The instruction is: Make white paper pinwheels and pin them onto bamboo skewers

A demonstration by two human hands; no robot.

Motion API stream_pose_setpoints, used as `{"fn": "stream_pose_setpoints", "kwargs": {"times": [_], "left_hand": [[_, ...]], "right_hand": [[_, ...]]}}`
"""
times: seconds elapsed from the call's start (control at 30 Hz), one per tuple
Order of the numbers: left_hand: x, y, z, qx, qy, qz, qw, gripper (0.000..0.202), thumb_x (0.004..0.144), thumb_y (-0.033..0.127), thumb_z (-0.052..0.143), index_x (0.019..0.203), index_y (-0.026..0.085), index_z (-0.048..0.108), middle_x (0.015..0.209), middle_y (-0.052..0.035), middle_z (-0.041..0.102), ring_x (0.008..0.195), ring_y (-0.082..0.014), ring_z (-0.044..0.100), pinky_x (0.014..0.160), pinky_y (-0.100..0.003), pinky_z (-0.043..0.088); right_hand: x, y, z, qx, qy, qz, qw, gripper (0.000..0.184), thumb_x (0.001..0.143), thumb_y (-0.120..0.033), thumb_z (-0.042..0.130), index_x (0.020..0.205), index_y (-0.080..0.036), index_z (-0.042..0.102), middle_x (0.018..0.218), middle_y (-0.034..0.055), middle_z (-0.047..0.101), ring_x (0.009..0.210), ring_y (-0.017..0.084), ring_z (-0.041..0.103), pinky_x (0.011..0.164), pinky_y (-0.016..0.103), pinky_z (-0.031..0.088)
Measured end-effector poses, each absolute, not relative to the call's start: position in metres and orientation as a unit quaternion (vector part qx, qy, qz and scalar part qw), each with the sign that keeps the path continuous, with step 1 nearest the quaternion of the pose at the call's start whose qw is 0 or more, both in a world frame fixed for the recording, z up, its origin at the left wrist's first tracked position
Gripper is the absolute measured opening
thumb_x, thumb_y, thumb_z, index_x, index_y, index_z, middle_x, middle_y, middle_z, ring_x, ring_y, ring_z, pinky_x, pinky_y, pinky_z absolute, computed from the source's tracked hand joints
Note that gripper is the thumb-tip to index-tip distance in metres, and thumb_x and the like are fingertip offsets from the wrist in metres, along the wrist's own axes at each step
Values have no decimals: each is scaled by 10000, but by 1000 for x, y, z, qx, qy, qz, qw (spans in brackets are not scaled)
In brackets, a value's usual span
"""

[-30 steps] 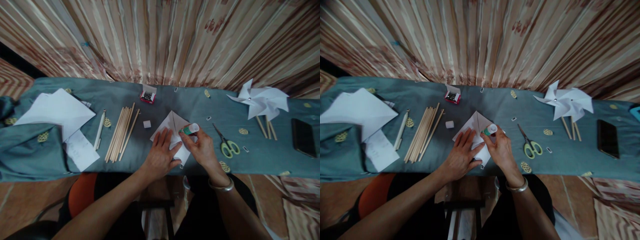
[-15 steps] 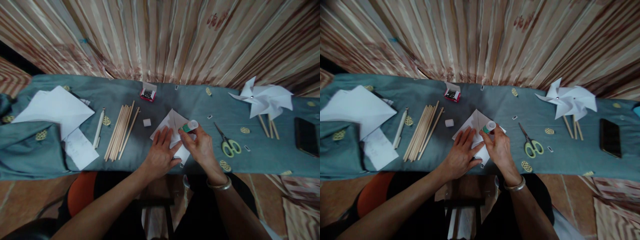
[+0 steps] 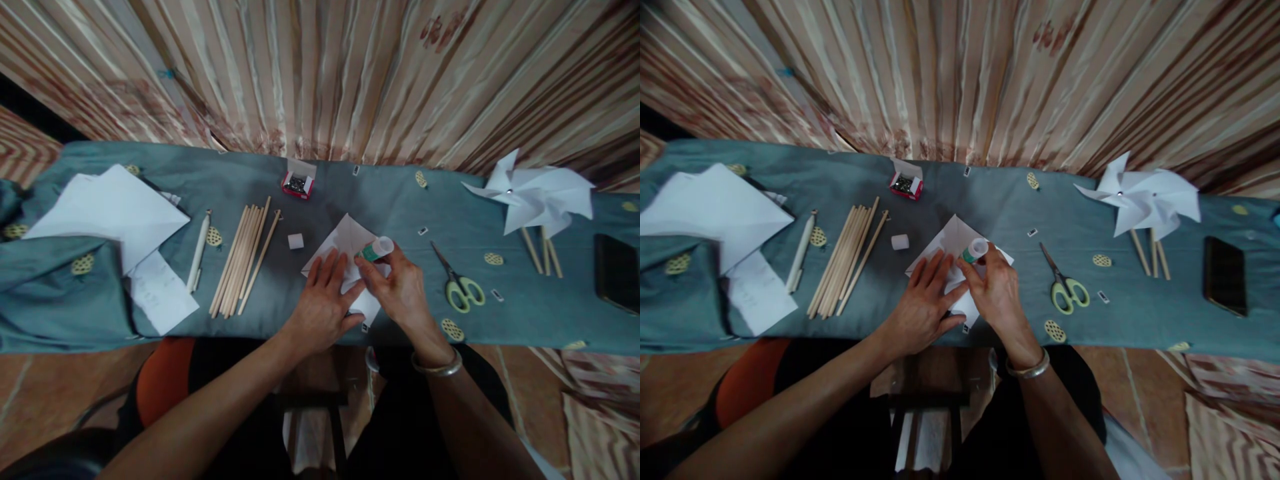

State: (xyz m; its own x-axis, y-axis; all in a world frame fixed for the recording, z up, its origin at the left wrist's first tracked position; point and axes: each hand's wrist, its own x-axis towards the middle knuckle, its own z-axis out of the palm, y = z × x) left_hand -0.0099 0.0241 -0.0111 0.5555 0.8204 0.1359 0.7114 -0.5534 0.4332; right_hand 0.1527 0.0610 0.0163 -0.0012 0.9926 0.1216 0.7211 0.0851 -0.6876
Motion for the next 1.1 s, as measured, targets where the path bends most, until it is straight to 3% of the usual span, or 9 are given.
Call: {"fn": "stream_pose_setpoints", "kwargs": {"times": [0.53,1.1], "left_hand": [[-9,25,-2,869,447,135,163,595,843,477,654,1357,202,537,1545,-224,338,1455,-434,227,1139,-643,246],[-9,25,-5,871,448,131,156,627,837,505,650,1379,223,510,1564,-191,320,1463,-419,214,1143,-631,244]], "right_hand": [[155,60,17,-606,-722,193,273,347,886,-499,541,974,-172,614,826,91,695,751,247,656,682,361,501],[158,58,21,-569,-754,183,273,271,902,-449,543,944,-189,606,860,88,700,797,247,673,709,361,517]]}}
